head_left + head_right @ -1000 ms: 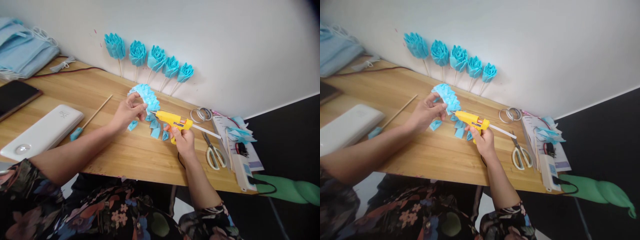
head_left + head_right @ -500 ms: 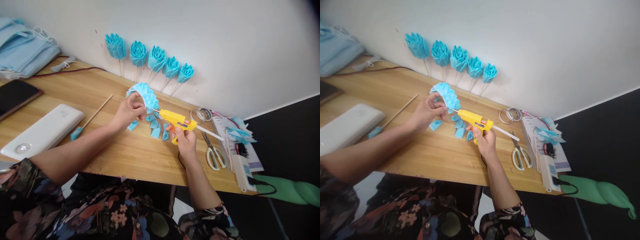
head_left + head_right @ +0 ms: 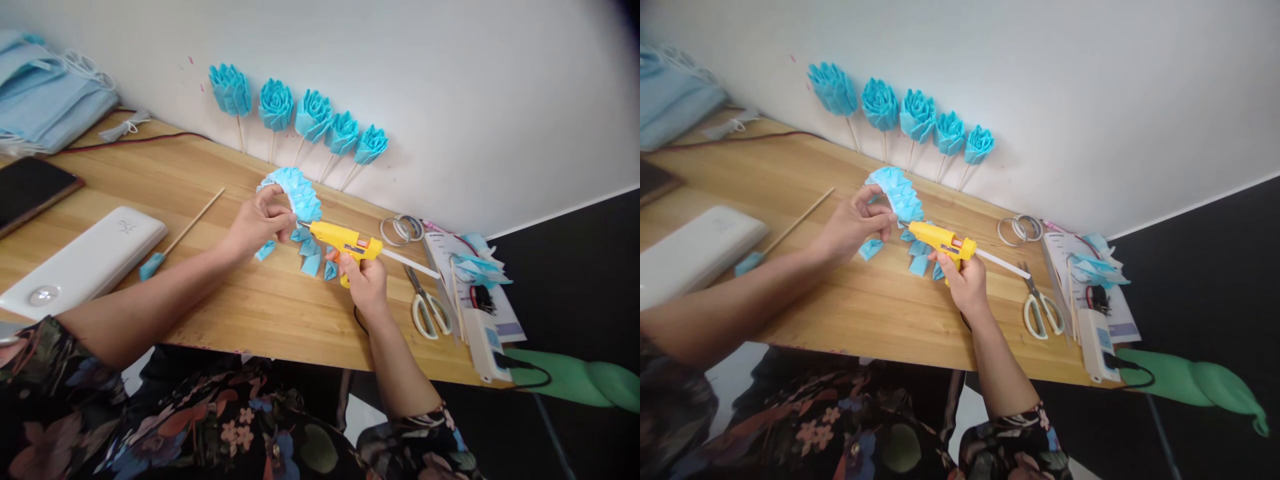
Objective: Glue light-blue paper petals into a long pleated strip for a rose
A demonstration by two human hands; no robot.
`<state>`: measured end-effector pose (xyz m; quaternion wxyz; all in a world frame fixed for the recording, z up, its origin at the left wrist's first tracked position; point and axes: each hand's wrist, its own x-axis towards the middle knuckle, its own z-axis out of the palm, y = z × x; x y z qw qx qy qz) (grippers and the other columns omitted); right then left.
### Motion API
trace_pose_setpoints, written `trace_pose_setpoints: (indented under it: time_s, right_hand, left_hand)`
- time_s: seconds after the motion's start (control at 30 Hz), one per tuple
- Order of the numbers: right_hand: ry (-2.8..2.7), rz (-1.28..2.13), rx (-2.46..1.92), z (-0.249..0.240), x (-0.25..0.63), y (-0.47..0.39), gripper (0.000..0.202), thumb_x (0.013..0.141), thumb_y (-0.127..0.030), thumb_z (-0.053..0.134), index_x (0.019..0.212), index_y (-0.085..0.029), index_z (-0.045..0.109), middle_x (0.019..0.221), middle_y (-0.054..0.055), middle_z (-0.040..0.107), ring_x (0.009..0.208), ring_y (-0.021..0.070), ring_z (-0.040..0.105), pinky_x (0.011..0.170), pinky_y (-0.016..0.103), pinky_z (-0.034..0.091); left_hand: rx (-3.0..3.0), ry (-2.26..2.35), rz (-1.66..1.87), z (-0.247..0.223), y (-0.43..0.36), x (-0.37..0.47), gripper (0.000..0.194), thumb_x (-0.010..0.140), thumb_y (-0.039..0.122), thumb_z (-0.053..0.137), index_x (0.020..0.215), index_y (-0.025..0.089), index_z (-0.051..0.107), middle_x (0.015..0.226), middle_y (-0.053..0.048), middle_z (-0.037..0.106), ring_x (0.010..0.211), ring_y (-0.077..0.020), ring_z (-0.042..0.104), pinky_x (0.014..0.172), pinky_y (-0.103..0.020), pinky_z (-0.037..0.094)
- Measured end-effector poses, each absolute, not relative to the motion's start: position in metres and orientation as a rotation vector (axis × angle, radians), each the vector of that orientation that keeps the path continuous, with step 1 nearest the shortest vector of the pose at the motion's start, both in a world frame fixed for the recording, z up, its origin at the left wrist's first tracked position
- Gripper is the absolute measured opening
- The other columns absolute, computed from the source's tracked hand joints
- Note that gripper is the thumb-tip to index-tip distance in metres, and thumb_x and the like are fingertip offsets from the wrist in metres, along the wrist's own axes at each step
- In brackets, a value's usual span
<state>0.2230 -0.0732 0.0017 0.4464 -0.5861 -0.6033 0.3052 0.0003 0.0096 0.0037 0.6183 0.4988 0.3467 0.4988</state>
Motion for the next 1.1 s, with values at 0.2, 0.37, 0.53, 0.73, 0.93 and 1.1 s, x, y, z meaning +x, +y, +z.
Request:
trace_pose_setpoints:
  time_s: [0.2,0.37,0.53,0.73,0.93,1.1]
  right_hand:
    - [-1.462,0.817,-1.42,-0.0022,0.2247,-0.0728,0.044,0.091,-0.063,0.063,0.081,-0.022,0.077,0.078,0.006,0.074,0.067,0.0174,0.063,0.062,0.031,0.05]
    - [-1.39,0.892,-1.384,-0.0031,0.2255,-0.0722,0.046,0.09,-0.065,0.064,0.085,-0.021,0.076,0.07,0.004,0.069,0.058,0.0134,0.052,0.052,0.027,0.042]
    - [-1.381,0.902,-1.385,0.0004,0.2223,-0.0723,0.047,0.088,-0.067,0.065,0.083,-0.021,0.076,0.079,0.007,0.074,0.059,0.0128,0.052,0.053,0.027,0.043]
    - [-1.379,0.884,-1.375,0.0013,0.2203,-0.0721,0.048,0.087,-0.067,0.066,0.081,-0.02,0.075,0.078,0.006,0.073,0.059,0.0122,0.052,0.055,0.027,0.044]
    - [-1.402,0.866,-1.379,-0.0029,0.224,-0.072,0.047,0.09,-0.063,0.065,0.083,-0.018,0.077,0.075,0.005,0.071,0.058,0.0106,0.052,0.054,0.025,0.043]
    - [-1.366,0.878,-1.382,-0.0014,0.2224,-0.0717,0.047,0.089,-0.063,0.067,0.082,-0.018,0.077,0.075,0.006,0.073,0.056,0.0097,0.051,0.05,0.024,0.041]
  left_hand:
    - [1.124,0.791,1.167,0.0027,0.0102,0.0009,0.038,0.078,0.009,0.075,0.111,0.018,0.06,0.066,0.004,0.066,0.047,-0.0087,0.056,0.052,-0.023,0.044]
    - [1.103,0.768,1.148,0.0009,0.0114,0.0004,0.036,0.079,0.01,0.073,0.112,0.019,0.06,0.067,0.004,0.066,0.047,-0.0082,0.055,0.051,-0.023,0.043]
    - [1.087,0.757,1.127,0.0005,0.0114,0.0,0.039,0.079,0.01,0.073,0.114,0.018,0.058,0.068,0.003,0.067,0.046,-0.0081,0.055,0.05,-0.022,0.042]
    - [1.083,0.741,1.093,0.0017,0.0103,0.0002,0.037,0.078,0.01,0.074,0.11,0.019,0.056,0.06,0.005,0.064,0.045,-0.0093,0.056,0.05,-0.021,0.04]
    - [1.077,0.758,1.081,0.0049,0.0089,-0.0006,0.044,0.079,0.01,0.074,0.118,0.016,0.055,0.063,0.004,0.067,0.046,-0.0086,0.055,0.051,-0.022,0.039]
    - [1.063,0.753,1.113,0.0046,0.0086,0.0003,0.041,0.078,0.009,0.073,0.115,0.016,0.058,0.064,0.004,0.067,0.045,-0.0074,0.054,0.051,-0.021,0.038]
